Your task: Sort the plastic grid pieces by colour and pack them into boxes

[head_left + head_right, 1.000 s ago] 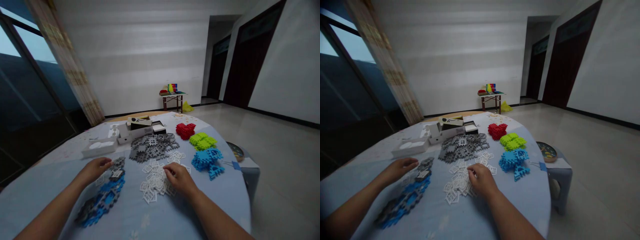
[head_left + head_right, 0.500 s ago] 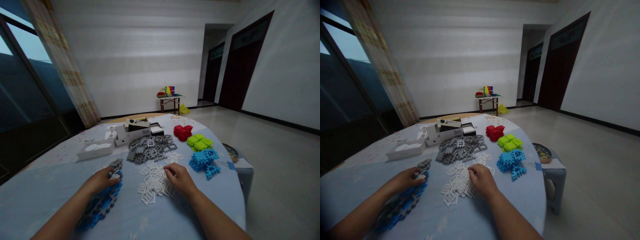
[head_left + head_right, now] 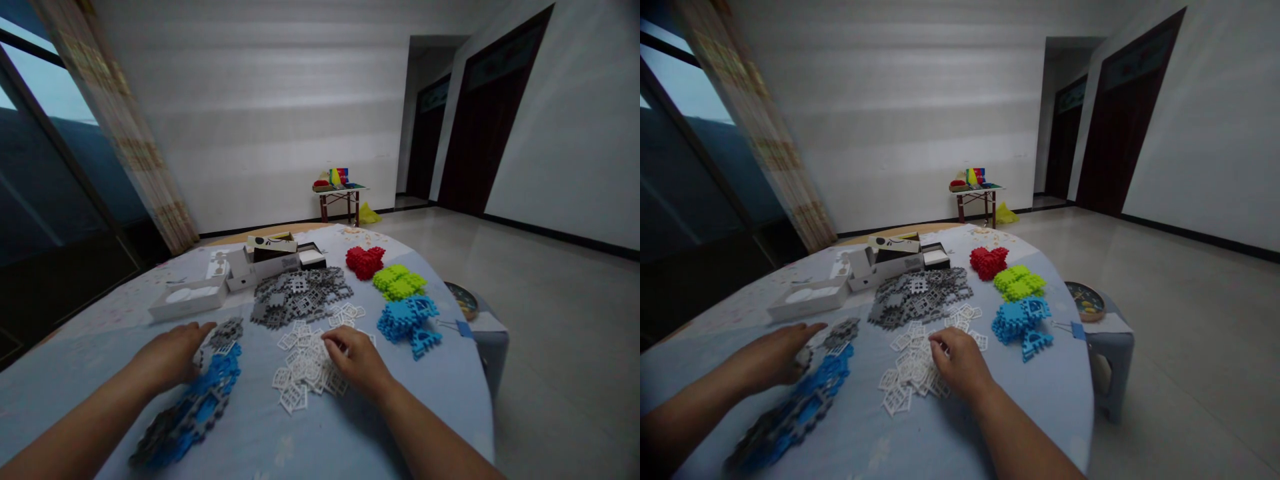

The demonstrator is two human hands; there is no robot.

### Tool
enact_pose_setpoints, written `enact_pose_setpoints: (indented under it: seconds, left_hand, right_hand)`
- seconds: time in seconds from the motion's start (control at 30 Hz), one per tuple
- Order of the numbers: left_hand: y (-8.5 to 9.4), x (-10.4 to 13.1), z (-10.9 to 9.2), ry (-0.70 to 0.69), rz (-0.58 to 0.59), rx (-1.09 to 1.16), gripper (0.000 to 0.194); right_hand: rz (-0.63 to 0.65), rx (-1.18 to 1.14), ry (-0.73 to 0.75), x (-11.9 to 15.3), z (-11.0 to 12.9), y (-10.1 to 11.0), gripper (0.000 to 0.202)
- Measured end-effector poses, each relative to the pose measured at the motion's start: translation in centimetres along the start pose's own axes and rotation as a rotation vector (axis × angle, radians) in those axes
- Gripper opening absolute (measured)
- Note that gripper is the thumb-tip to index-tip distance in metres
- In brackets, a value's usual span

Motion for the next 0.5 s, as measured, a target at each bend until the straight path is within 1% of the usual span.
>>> enact_pose_setpoints:
  seconds: [0.1,0.2,0.37,0.43,0.5]
  left_hand:
    - [0.8,0.1,-0.2,-0.069,0.005,0.117,0.079]
    - [0.9,-0.1,-0.6,-0.121,-0.005,0.21,0.076]
    - [0.0,-1.3,0.1,-0.076,-0.027,0.238,0.076]
    - [0.3,-1.7,0.0,-0.087,-0.057,0.301,0.076]
    - [1.2,-2.1,-0.7,-0.115,-0.098,0.388,0.074]
  right_hand:
    - [0.0,-0.003,0.005,0.0,0.1,0.1,0.019]
    - [0.0,-0.003,0.006,-0.1,0.1,0.0,0.018]
    - [0.004,0.004,0.007,-0.1,0.4,0.1,0.019]
    - [0.009,0.007,0.01,-0.1,0.5,0.1,0.02]
    - [0.008,0.004,0.01,-0.1,0.5,0.2,0.019]
Point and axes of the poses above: each hand's wrist, its own x-axis away from the middle knuckle, its own y-axis out of the back of the hand, z = x × y, the point moved 6 cm from there along -x, towards the middle knuckle
